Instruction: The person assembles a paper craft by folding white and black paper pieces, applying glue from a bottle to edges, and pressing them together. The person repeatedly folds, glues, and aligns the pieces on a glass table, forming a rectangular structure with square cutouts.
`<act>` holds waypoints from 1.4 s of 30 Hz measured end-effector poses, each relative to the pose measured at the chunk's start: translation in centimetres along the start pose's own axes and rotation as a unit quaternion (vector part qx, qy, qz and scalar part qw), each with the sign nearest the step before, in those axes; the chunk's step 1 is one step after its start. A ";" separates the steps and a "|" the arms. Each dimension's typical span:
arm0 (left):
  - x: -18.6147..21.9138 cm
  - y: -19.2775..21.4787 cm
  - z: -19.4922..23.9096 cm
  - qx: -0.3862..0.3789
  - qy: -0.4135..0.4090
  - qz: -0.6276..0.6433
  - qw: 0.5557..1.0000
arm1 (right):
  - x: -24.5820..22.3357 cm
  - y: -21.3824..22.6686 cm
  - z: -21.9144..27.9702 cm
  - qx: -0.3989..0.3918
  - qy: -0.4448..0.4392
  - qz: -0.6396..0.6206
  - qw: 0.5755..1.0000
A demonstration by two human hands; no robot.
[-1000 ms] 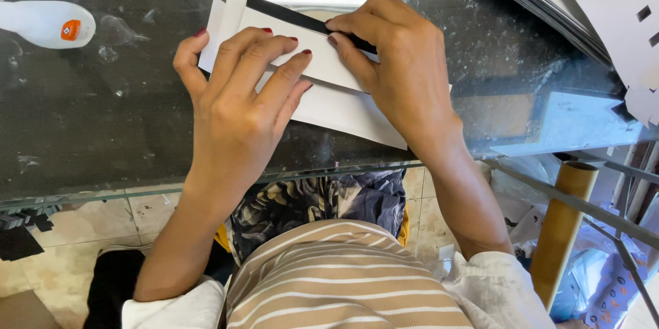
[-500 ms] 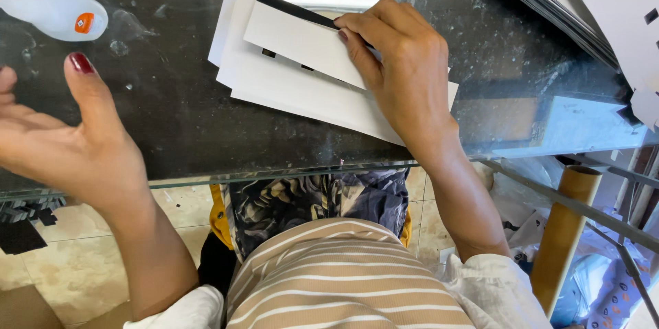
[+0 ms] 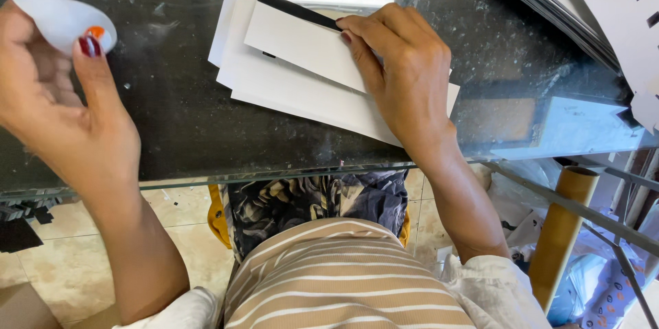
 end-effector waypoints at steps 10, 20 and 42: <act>5.6 -4.0 4.3 -0.091 0.131 0.045 0.986 | 0.5 -0.1 0.4 0.031 -0.031 -0.050 0.998; 8.3 -4.9 3.9 -0.062 0.013 -0.044 0.997 | -0.3 -0.4 0.9 0.070 -0.024 0.013 0.997; 8.9 -6.6 2.9 -0.062 -0.051 -0.089 0.993 | -0.6 -0.5 0.9 0.066 -0.017 0.021 0.997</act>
Point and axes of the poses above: each hand's wrist, its own z-axis away from the middle knuckle, its own y-axis out of the back of the hand, x = y × z, the point moved 6 cm from there along -z, towards the middle knuckle, and after that the axes turned 2 degrees about y, right-handed, at the moved point
